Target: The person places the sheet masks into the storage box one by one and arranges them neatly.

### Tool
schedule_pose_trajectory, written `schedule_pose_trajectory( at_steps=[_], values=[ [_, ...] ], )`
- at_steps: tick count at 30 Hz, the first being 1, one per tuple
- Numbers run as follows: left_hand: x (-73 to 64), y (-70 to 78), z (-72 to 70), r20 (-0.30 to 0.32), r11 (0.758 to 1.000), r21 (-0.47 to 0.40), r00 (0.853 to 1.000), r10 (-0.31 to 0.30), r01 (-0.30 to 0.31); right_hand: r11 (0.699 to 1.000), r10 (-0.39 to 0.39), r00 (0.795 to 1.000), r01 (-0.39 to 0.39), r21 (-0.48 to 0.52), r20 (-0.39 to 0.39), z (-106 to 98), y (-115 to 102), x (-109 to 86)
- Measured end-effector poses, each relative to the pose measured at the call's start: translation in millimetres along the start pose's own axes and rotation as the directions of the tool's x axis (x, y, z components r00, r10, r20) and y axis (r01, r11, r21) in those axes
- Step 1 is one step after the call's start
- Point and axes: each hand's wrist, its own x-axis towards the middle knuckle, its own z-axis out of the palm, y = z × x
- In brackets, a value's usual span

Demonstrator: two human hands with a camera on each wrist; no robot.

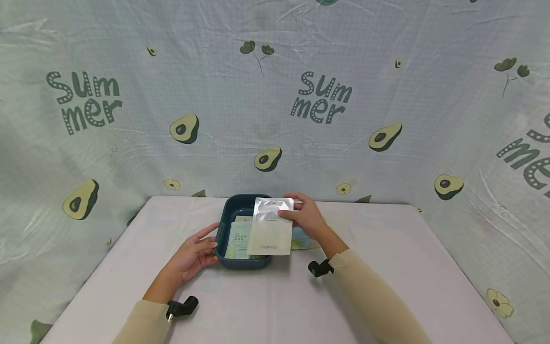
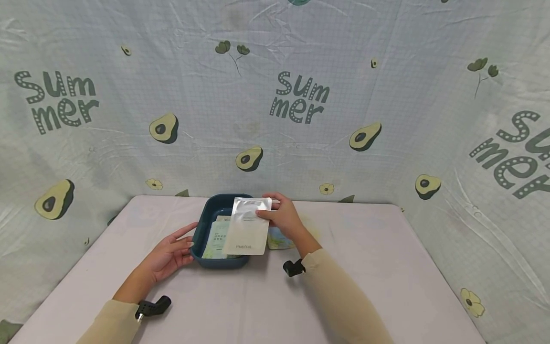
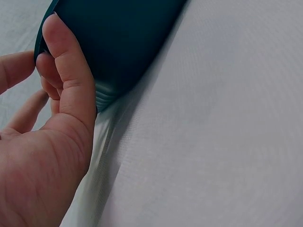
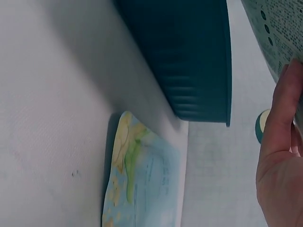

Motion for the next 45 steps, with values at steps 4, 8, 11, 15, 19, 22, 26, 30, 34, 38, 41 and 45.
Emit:
schedule_pose_trajectory(
  at_steps=[4,8,11,15,19,22,26,30,34,38,41,45],
  values=[
    [-1.0,0.6,0.0,0.001,1.000,0.006,1.000,0.000,0.000,1.000,-0.002,1.000,0.002,-0.004,-0.001,6.8,1.5,5.5],
    [-1.0,0.6,0.2,-0.003,1.000,0.009,1.000,-0.003,0.003,1.000,0.005,1.000,-0.005,-0.011,-0.003,14.8,2.2,10.8],
    [-0.8,0.7,0.2,-0.005,1.000,0.014,1.000,-0.002,0.002,1.000,0.006,1.000,-0.006,-0.014,-0.003,20.7,2.5,14.9],
    [-1.1,1.1,0.3,-0.006,1.000,0.023,1.000,-0.002,0.002,1.000,-0.005,1.000,0.005,-0.006,0.001,26.6,2.7,20.1],
    [-1.0,2.0,0.6,-0.005,0.999,0.033,1.000,-0.001,0.001,1.000,-0.014,1.000,0.013,0.015,0.013,30.3,3.0,24.9],
    [-0.7,2.4,1.2,-0.007,0.999,0.036,1.000,-0.002,0.002,1.000,-0.016,1.000,0.016,0.021,0.013,33.3,4.2,27.7],
    [-0.6,2.4,1.4,-0.007,0.999,0.035,1.000,-0.003,0.004,1.000,-0.025,1.000,0.025,0.008,0.011,37.9,5.9,30.1],
    [-0.6,0.9,0.4,-0.001,1.000,0.023,1.000,-0.003,0.003,0.999,-0.042,0.999,0.043,-0.014,0.024,42.5,6.9,31.6],
    [-1.0,-1.1,-0.5,0.003,1.000,0.009,1.000,-0.008,0.008,0.996,-0.053,0.998,0.055,-0.070,0.030,46.2,8.5,32.2],
    [-0.5,-1.5,-0.6,0.004,1.000,0.008,1.000,-0.010,0.010,0.983,-0.081,0.996,0.085,-0.161,0.029,48.3,10.0,32.2],
    [0.0,-0.9,-0.3,0.001,1.000,0.012,1.000,-0.009,0.009,0.971,-0.101,0.994,0.108,-0.212,0.044,49.2,9.4,31.7],
    [-0.3,0.8,0.5,0.000,1.000,0.023,1.000,-0.009,0.009,0.968,-0.084,0.994,0.099,-0.229,0.077,49.1,5.7,29.9]
  ],
)
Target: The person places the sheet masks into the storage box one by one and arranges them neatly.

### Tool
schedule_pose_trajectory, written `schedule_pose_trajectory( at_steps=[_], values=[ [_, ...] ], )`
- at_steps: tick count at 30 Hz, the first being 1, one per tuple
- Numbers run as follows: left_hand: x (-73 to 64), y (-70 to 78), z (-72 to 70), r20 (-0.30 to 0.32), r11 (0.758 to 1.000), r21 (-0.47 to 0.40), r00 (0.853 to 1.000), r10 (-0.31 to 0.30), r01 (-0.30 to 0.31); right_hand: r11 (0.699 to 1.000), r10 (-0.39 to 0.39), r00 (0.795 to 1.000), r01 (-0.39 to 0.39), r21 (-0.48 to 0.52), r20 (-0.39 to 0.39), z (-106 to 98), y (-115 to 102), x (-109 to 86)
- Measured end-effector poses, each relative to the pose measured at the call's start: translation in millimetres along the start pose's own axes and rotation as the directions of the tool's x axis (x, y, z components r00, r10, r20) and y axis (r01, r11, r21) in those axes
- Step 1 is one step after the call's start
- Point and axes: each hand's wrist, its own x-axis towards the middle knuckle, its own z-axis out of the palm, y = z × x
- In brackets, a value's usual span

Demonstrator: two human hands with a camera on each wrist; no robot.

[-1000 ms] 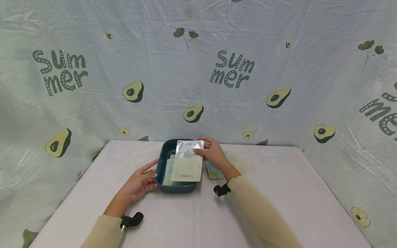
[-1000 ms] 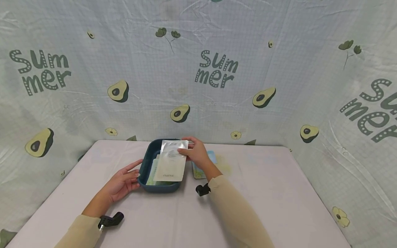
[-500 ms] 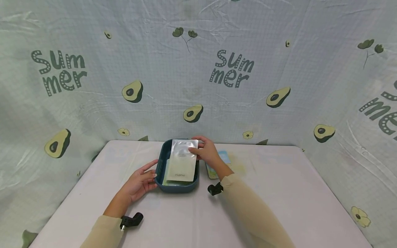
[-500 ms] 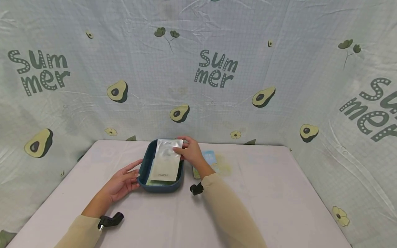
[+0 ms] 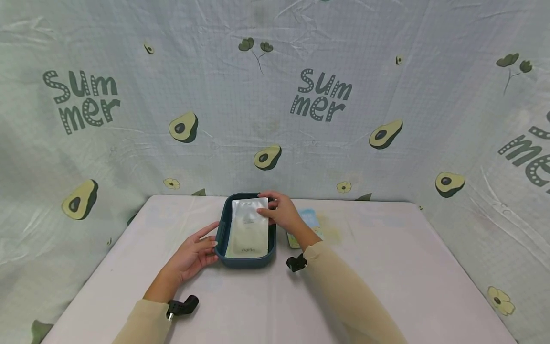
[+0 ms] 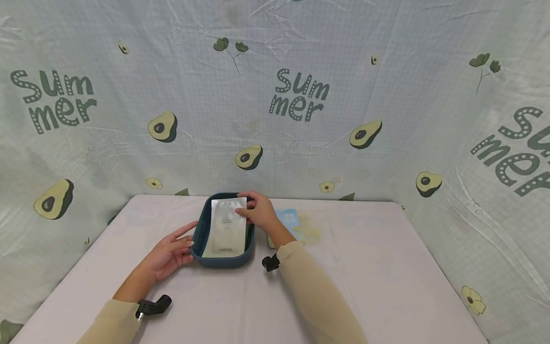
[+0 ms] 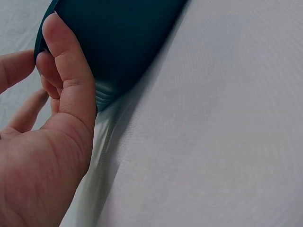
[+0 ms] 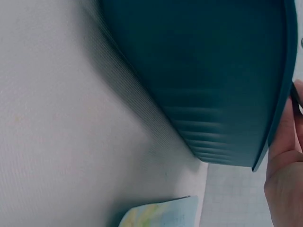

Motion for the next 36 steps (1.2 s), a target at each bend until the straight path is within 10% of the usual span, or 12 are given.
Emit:
schedule_pose_trajectory(
  at_steps=[36],
  values=[
    [-0.2,-0.8,-1.1,0.005,1.000,0.004,1.000,0.016,-0.016,0.995,0.002,0.999,-0.006,-0.099,-0.038,-7.7,-7.1,-13.6]
  ],
)
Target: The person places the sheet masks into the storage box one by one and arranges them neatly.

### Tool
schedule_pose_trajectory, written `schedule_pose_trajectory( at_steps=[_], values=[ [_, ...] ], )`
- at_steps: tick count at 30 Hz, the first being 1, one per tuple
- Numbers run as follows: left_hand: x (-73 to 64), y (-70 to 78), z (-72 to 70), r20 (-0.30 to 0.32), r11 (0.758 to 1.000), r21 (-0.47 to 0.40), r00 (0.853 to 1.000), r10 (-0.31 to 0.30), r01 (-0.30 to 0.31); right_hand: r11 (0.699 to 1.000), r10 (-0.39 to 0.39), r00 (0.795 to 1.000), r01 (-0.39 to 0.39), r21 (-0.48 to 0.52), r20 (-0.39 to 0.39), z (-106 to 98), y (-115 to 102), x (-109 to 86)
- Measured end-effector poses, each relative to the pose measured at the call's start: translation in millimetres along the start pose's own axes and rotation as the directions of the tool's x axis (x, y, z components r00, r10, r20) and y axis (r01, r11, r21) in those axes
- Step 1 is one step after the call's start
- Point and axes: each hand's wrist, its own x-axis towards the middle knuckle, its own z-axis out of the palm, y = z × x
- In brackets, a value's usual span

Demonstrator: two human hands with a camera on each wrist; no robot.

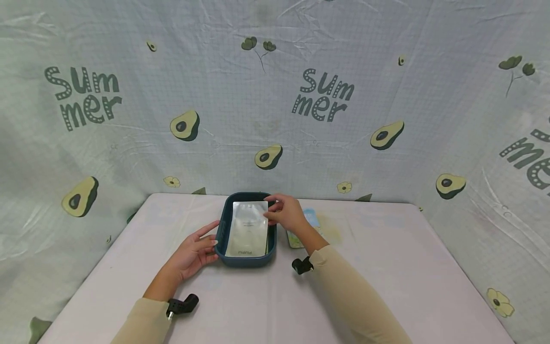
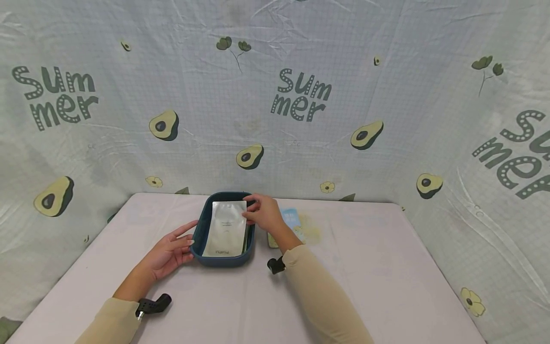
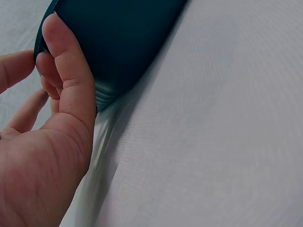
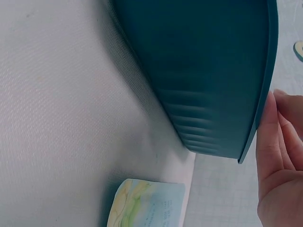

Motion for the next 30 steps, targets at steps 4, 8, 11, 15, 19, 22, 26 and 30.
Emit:
schedule_pose_trajectory(
  at_steps=[4,8,11,15,19,22,26,30],
  values=[
    [0.5,0.3,-0.2,-0.002,1.000,-0.004,1.000,-0.007,0.007,1.000,-0.017,1.000,0.017,-0.019,0.001,-0.7,0.4,0.4],
    [0.2,0.3,-0.4,0.001,1.000,-0.016,1.000,-0.009,0.009,0.999,-0.025,1.000,0.026,-0.024,0.009,-1.9,3.7,2.7],
    [-0.4,0.3,-0.2,0.002,1.000,-0.021,1.000,-0.009,0.009,1.000,-0.026,1.000,0.026,-0.017,0.004,-2.1,4.1,3.1],
    [-0.6,0.4,0.5,-0.003,1.000,-0.020,1.000,-0.009,0.009,0.999,-0.043,0.999,0.043,-0.017,-0.005,-1.6,2.7,2.1],
    [-0.5,0.7,0.7,-0.005,1.000,-0.018,1.000,-0.010,0.010,0.994,-0.072,0.997,0.071,-0.078,-0.009,-1.7,1.4,0.9],
    [-0.4,0.6,0.4,-0.007,1.000,-0.016,1.000,-0.010,0.010,0.986,-0.087,0.996,0.084,-0.141,-0.017,-2.9,1.2,0.0],
    [-0.5,0.7,0.3,-0.008,1.000,-0.012,1.000,-0.009,0.009,0.971,-0.103,0.994,0.094,-0.218,-0.029,-6.0,1.6,-0.7],
    [-0.2,0.7,0.4,-0.008,1.000,-0.013,1.000,-0.007,0.007,0.963,-0.116,0.992,0.099,-0.250,-0.054,-11.4,4.4,-1.9]
  ],
)
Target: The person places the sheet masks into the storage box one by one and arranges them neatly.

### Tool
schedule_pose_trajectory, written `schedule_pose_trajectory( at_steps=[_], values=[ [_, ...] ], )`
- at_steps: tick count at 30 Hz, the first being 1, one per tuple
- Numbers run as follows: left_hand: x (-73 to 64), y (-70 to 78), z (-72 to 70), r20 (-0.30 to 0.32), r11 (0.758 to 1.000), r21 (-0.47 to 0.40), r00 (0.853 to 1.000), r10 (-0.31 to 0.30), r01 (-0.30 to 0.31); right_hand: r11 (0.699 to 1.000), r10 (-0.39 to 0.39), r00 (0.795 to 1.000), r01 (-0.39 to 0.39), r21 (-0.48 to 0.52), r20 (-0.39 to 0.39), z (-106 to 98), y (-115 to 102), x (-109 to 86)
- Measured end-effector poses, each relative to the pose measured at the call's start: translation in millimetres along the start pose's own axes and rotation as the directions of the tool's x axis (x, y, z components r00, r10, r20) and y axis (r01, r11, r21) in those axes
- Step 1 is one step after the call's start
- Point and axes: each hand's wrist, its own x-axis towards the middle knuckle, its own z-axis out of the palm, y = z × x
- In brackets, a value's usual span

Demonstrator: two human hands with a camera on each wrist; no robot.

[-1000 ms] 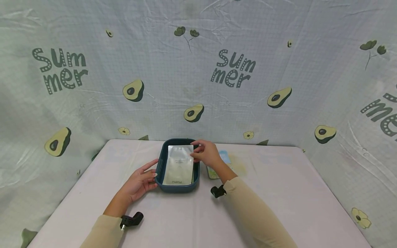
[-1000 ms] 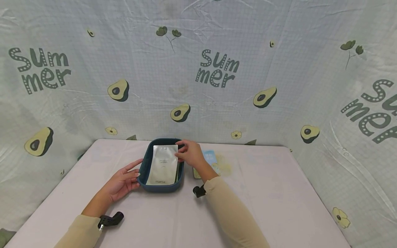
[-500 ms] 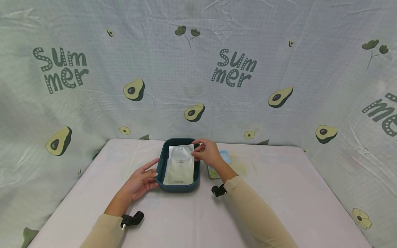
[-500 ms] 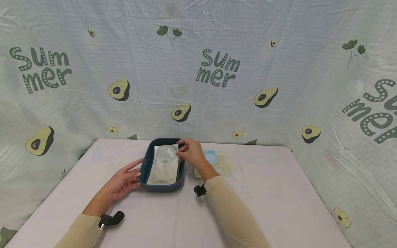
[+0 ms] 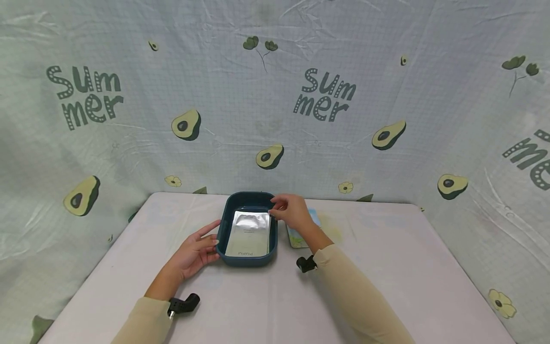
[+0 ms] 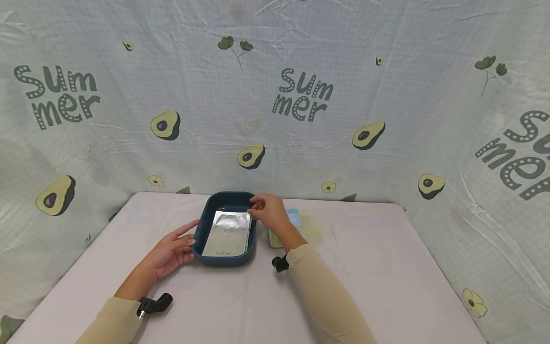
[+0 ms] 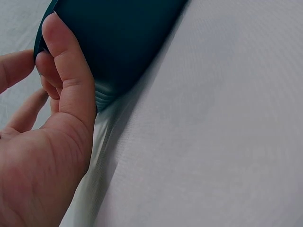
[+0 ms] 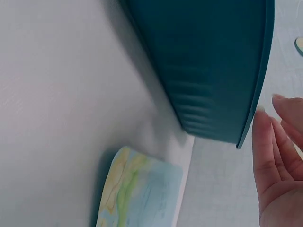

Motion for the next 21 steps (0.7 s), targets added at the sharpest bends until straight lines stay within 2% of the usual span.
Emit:
schedule_pose_trajectory(
  at_steps=[5,13,21],
  values=[
    [-0.2,0.2,0.2,0.001,1.000,0.000,1.000,-0.001,0.001,0.999,0.010,0.999,-0.009,0.031,-0.037,-9.6,8.7,-3.5],
    [-1.2,1.3,0.5,-0.004,1.000,0.021,1.000,0.004,-0.004,0.991,0.108,0.993,-0.104,0.087,-0.053,-27.0,20.3,-10.1],
    [-1.6,1.0,0.3,-0.009,1.000,0.018,1.000,-0.006,0.006,0.988,0.110,0.991,-0.100,0.116,-0.078,-38.1,35.9,-17.3]
  ],
)
